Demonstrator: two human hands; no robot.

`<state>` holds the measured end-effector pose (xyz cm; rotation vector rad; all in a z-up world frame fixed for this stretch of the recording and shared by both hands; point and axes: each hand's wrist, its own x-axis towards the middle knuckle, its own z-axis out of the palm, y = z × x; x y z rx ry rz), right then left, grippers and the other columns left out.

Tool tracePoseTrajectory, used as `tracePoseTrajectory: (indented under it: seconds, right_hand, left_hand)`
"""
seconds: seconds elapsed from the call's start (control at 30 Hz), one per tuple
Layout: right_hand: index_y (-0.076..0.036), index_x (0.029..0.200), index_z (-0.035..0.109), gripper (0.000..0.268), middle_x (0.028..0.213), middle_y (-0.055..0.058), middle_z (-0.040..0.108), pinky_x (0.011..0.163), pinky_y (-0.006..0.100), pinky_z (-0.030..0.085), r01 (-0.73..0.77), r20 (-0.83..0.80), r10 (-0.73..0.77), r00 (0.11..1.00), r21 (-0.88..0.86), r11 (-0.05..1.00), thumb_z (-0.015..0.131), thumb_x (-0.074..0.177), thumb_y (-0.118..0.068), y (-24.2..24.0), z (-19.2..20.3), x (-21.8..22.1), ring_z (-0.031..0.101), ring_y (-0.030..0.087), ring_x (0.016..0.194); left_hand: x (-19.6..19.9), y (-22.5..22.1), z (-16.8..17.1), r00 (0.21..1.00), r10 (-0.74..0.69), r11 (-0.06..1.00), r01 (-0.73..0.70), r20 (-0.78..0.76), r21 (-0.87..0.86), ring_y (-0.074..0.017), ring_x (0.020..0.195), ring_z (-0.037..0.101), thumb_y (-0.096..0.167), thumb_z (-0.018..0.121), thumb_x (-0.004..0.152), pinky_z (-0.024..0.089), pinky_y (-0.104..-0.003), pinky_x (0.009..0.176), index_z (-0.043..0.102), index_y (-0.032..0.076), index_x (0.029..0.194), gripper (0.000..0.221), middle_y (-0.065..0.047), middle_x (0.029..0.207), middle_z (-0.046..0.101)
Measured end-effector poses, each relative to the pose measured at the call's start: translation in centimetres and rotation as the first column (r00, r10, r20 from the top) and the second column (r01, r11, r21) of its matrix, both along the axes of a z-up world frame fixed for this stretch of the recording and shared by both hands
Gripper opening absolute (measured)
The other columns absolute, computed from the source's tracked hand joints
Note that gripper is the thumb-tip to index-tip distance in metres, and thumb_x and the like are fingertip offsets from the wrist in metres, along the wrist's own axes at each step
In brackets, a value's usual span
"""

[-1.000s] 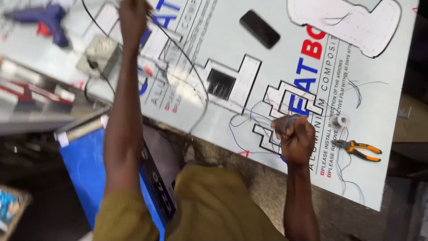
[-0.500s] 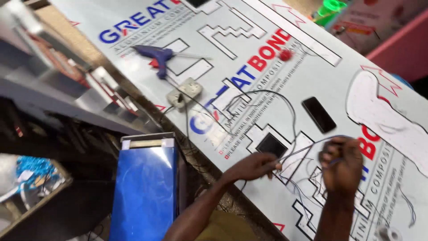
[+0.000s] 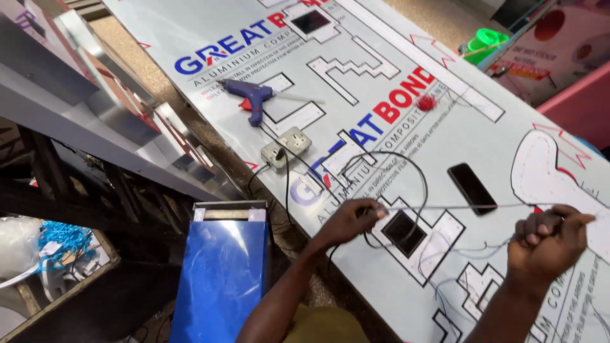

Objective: Preparing and installing electrical wiring for a sign by stripping wires, connecting them, and using a glue gun to secure components.

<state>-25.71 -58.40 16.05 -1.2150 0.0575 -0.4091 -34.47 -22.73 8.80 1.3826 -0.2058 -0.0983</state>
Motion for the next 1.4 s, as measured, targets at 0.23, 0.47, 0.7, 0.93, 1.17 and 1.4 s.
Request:
tracePoseTrajectory:
  seconds: [0.23,0.47,0.7,0.93,1.17,1.4]
  right_hand:
    - [-0.010,0.118,0.065,0.034,0.076,-0.003,0.045,0.051,0.022,0.026,0.006,-0.197,-0.070,0.978,-0.307,0.952,0.051,0.133,-0.038,-4.1,-9.8,0.4,0.040,0.007,0.061]
    - [-0.001,0.151,0.065,0.037,0.146,0.024,0.064,0.107,0.052,0.056,0.133,0.147,-0.011,0.989,-0.861,0.491,0.065,0.116,-0.013,4.8,-7.3,-10.6,0.061,0.038,0.131]
    - [-0.018,0.149,0.069,0.043,0.077,0.006,0.072,0.085,0.036,0.060,-0.379,-0.306,0.237,0.922,-0.587,0.715,0.064,0.111,-0.037,8.9,-5.6,-17.0,0.078,0.020,0.079]
    - [-0.008,0.109,0.086,0.015,0.077,0.006,0.076,0.074,0.030,0.057,0.082,-0.038,-0.140,0.989,-0.647,0.758,0.086,0.109,-0.022,-2.1,-8.8,-15.3,0.066,0.010,0.069]
    - [-0.014,0.099,0.086,0.027,0.059,0.003,0.052,0.065,0.036,0.052,0.337,0.309,-0.135,0.941,-0.866,0.370,0.103,0.094,-0.034,-9.4,-1.1,-17.4,0.054,0.023,0.055]
    - [-0.006,0.093,0.080,0.040,0.068,0.005,0.040,0.063,0.038,0.042,0.686,0.637,-0.255,0.727,-0.676,0.268,0.103,0.112,-0.033,-16.9,0.5,-15.9,0.040,0.023,0.059]
  left_hand:
    - [0.8,0.2,-1.6,0.978,-0.207,0.885,0.177,-0.024,-0.430,-0.0297,0.106,0.078,0.010,0.056,0.112,0.068,-0.037,0.078,0.070,-0.009,0.147,0.042,-0.027,0.122,0.079]
    - [-0.7,-5.8,-1.0,0.964,-0.239,0.859,0.264,0.113,-0.439,-0.0319,0.134,0.073,0.013,0.062,0.114,0.069,-0.043,0.100,0.056,-0.003,0.167,0.055,-0.027,0.151,0.072]
    - [-3.6,-8.7,1.3,0.991,-0.114,0.947,0.130,0.070,-0.295,-0.0238,0.129,0.076,0.011,0.076,0.108,0.067,-0.038,0.100,0.062,0.007,0.163,0.058,-0.016,0.131,0.082]
    - [-1.0,-8.2,-4.9,0.978,-0.147,0.962,0.177,0.150,-0.208,-0.0236,0.105,0.083,0.001,0.093,0.095,0.069,-0.030,0.080,0.080,-0.004,0.130,0.037,-0.021,0.115,0.085]
    - [-1.3,-5.8,1.0,0.953,-0.123,0.988,0.091,0.276,0.125,-0.0264,0.109,0.078,0.000,0.074,0.110,0.063,-0.043,0.104,0.084,0.000,0.129,0.022,-0.018,0.113,0.081]
    - [-0.6,-6.4,2.7,0.956,-0.056,0.994,0.026,0.287,0.107,-0.0205,0.104,0.066,0.005,0.082,0.110,0.057,-0.039,0.104,0.081,-0.006,0.120,0.015,-0.017,0.109,0.070]
